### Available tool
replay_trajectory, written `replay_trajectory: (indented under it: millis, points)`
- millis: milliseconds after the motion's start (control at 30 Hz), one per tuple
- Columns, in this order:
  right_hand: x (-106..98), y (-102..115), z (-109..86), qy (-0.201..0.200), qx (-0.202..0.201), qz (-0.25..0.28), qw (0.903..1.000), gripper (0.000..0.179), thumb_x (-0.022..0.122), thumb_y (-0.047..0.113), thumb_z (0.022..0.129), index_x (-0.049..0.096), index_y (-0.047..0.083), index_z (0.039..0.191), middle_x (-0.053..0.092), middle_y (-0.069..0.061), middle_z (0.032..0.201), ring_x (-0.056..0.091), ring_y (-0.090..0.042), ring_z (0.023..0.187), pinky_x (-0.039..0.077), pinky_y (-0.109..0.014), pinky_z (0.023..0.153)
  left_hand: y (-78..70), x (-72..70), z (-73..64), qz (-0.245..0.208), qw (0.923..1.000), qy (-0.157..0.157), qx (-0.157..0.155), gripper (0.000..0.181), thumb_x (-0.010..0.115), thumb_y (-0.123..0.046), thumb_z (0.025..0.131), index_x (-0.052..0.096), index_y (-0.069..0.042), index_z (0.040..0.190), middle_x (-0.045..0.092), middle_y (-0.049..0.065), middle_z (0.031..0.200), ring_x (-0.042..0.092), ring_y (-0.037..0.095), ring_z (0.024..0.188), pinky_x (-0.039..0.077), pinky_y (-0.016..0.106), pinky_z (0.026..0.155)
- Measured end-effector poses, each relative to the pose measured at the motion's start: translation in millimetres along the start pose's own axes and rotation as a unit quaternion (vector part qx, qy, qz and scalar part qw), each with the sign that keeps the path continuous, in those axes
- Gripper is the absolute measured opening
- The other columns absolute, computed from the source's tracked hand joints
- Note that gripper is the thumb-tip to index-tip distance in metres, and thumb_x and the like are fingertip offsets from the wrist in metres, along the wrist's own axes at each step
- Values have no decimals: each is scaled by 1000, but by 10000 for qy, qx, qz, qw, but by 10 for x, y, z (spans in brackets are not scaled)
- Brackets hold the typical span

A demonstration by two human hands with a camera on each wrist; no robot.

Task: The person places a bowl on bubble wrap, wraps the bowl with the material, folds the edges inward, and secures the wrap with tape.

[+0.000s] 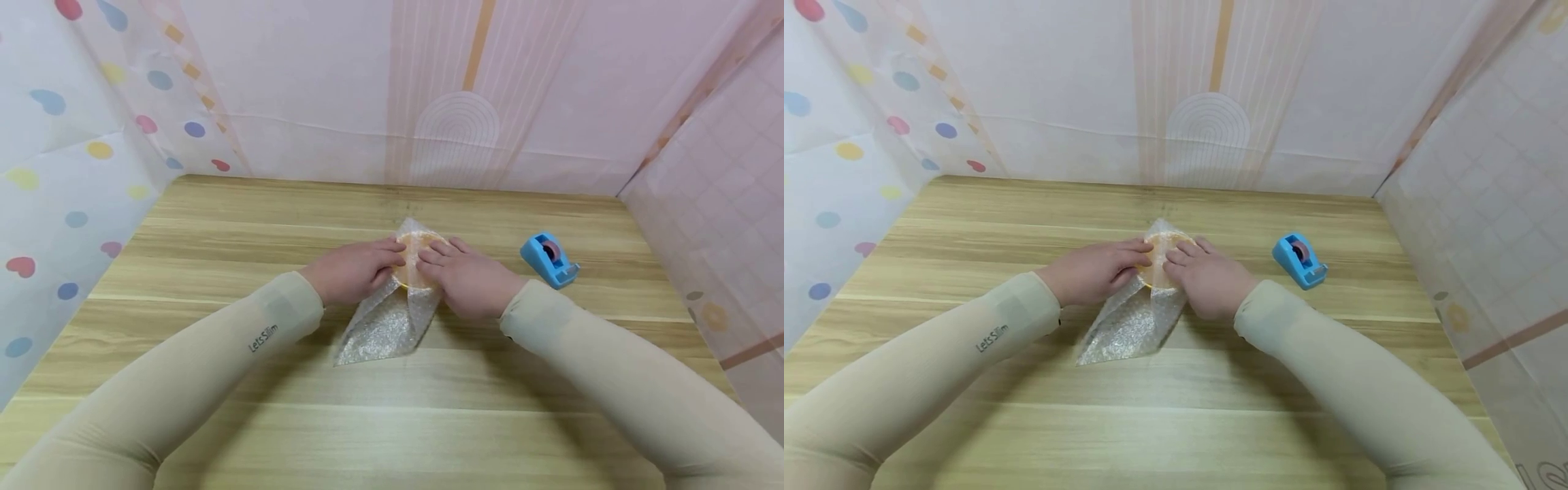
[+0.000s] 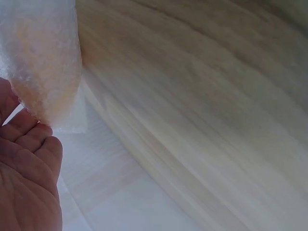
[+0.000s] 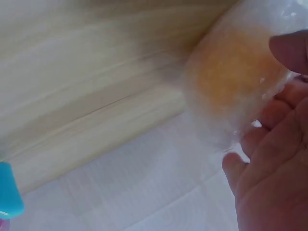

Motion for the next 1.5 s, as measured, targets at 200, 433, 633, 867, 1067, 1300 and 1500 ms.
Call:
replay_trajectory:
  millis: [200, 433, 633, 867, 1067, 1300, 1500]
  points:
    - [55, -48, 18, 101, -113, -66, 9999, 57, 49, 5, 104, 44, 9, 161, 40, -9, 169, 24, -36, 162, 18, -55, 134, -4, 12, 22, -19, 10000, 40, 6, 39, 47, -16, 109, 64, -6, 143, 49, 10, 163, 39, 28, 157, 34, 45, 130]
    - [92, -49, 23, 116, -68, 30, 9999, 58, 48, 1, 103, 43, 10, 161, 40, -10, 169, 22, -36, 163, 18, -54, 134, -11, 1, 32, -94, 10000, -18, 3, 41, 47, -16, 108, 62, -6, 145, 46, 10, 165, 37, 27, 158, 33, 45, 130]
    - [115, -53, 36, 292, 99, 36, 9995, 61, 45, 5, 104, 39, 12, 163, 36, -7, 171, 22, -36, 163, 18, -53, 134, 24, -7, 12, -329, 9992, -53, -205, 46, 45, -19, 109, 54, -11, 153, 36, 7, 171, 36, 26, 158, 35, 46, 129]
    - [157, -52, 84, 394, 284, -79, 9988, 63, 45, 7, 102, 37, 13, 164, 33, -6, 173, 22, -36, 163, 18, -53, 135, 91, 2, -26, -456, 9983, -83, -351, 52, 48, -25, 111, 44, -14, 161, 30, 6, 174, 41, 31, 155, 36, 49, 128]
    - [151, -39, 102, 504, 465, -78, 9976, 63, 43, 9, 103, 34, 14, 166, 29, -6, 174, 20, -36, 163, 18, -53, 135, 174, 1, -54, -754, 9951, -37, -640, 57, 50, -29, 112, 36, -14, 165, 30, 11, 173, 37, 32, 157, 31, 51, 130]
    - [148, -40, 114, 538, 542, -131, 9970, 62, 42, 12, 105, 32, 12, 166, 27, -6, 175, 20, -37, 163, 18, -54, 134, 237, 10, -127, -1187, 9871, 205, -1058, 62, 49, -35, 112, 26, -22, 168, 46, 13, 164, 55, 34, 144, 42, 55, 123]
    - [148, -40, 129, 528, 574, -191, 9968, 60, 40, 13, 106, 32, 11, 166, 28, -7, 175, 20, -36, 163, 18, -53, 135, 237, 34, -144, -1209, 9864, 333, -1061, 62, 45, -39, 113, 23, -27, 169, 47, 11, 164, 55, 32, 144, 41, 54, 124]
Point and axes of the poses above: each hand's wrist, its own z-axis towards the middle knuckle, its own x-axis out of the palm, y = z × x, the point moved 7 cm from there along z, towards the middle knuckle
